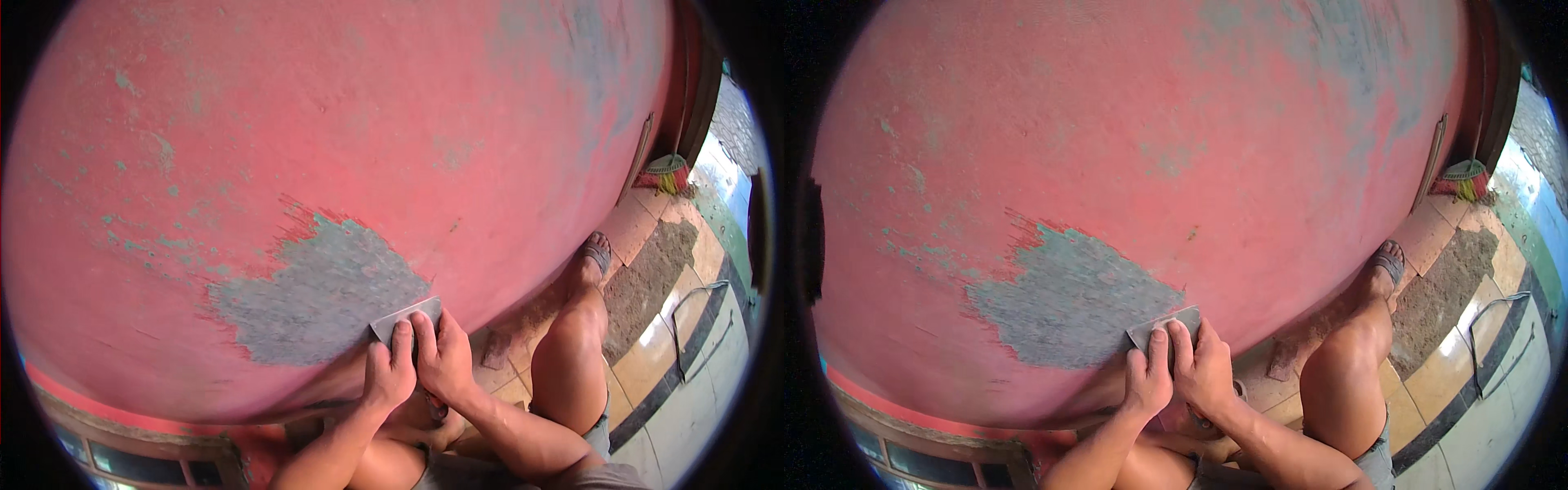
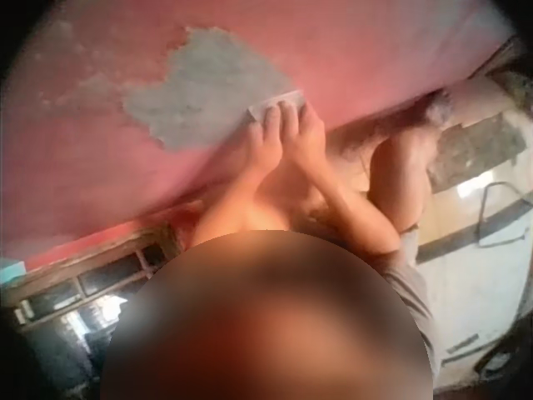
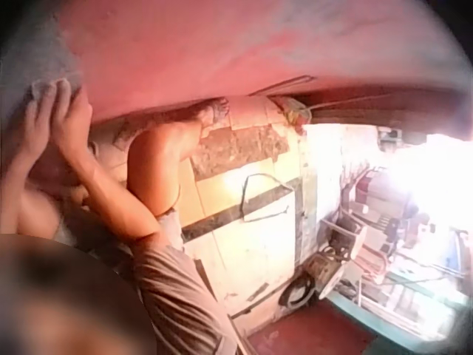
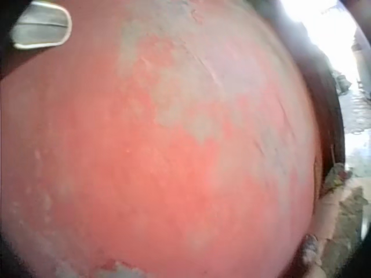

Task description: The person scrapes old paint from a pink wall using a putty knife.

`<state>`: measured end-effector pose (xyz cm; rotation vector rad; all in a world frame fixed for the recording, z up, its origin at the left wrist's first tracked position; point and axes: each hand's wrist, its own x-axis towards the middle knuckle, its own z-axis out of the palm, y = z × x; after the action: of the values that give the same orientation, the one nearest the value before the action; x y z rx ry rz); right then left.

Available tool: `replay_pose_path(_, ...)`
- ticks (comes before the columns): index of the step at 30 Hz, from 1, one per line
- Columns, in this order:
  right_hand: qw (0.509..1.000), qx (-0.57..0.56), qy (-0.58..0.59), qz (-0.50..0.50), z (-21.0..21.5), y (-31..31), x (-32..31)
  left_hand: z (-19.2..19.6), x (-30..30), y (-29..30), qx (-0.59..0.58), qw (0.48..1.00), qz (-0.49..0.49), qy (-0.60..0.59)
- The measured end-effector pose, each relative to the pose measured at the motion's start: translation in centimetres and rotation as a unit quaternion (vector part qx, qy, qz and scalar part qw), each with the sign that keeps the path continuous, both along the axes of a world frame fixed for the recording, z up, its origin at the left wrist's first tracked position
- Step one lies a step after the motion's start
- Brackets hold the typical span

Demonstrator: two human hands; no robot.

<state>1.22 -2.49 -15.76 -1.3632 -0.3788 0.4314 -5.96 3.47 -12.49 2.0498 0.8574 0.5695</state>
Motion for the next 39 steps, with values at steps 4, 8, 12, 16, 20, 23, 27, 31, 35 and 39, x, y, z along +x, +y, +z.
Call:
replay_pose_path(4, 1.0, 0.001, 0.006, -0.003, -0.3, -0.1, -0.5, -0.5, -0.1, 0.2, 0.042, 0.999, -0.005, 0.014)
replay_pose_path(8, 0.999, 0.022, 0.025, -0.007, -0.6, 0.5, -0.9, -0.5, -0.1, 0.6, 0.04, 0.999, -0.008, 0.006)
replay_pose_path(12, 1.0, -0.003, 0.002, -0.001, 0.3, 0.4, -0.6, 0.2, -0.4, 0.4, 0.034, 0.999, 0.008, 0.015)
replay_pose_path(16, 0.998, -0.055, 0.018, 0.034, -0.2, -0.4, -0.9, -0.9, -0.7, 0.5, 0.053, 0.998, -0.013, 0.008)
replay_pose_path(20, 0.998, -0.031, 0.039, 0.035, -1.3, 0.5, -1.4, -1.0, -1.0, 1.1, 0.033, 0.999, -0.022, 0.021)
replay_pose_path(23, 0.998, 0.01, 0.054, 0.009, -1.0, 0.5, -1.5, 0.0, -0.7, 0.4, -0.032, 0.999, -0.02, 0.019)
replay_pose_path(27, 0.99, 0.094, 0.108, -0.007, -0.3, 1.0, -1.0, 1.0, -0.1, 0.8, -0.024, 0.997, -0.073, -0.011)
replay_pose_path(31, 0.966, 0.153, 0.208, 0.003, -0.4, 0.7, -1.0, 1.0, 0.8, 0.5, 0.045, 0.994, -0.094, -0.045)
replay_pose_path(35, 0.948, 0.102, 0.294, -0.064, -1.0, 0.3, -1.0, 1.3, 2.3, 0.2, 0.109, 0.985, -0.13, 0.037)
replay_pose_path(39, 0.93, 0.119, 0.342, -0.059, -1.9, 0.1, -0.1, 0.9, 3.2, 0.0, 0.141, 0.98, -0.128, 0.048)
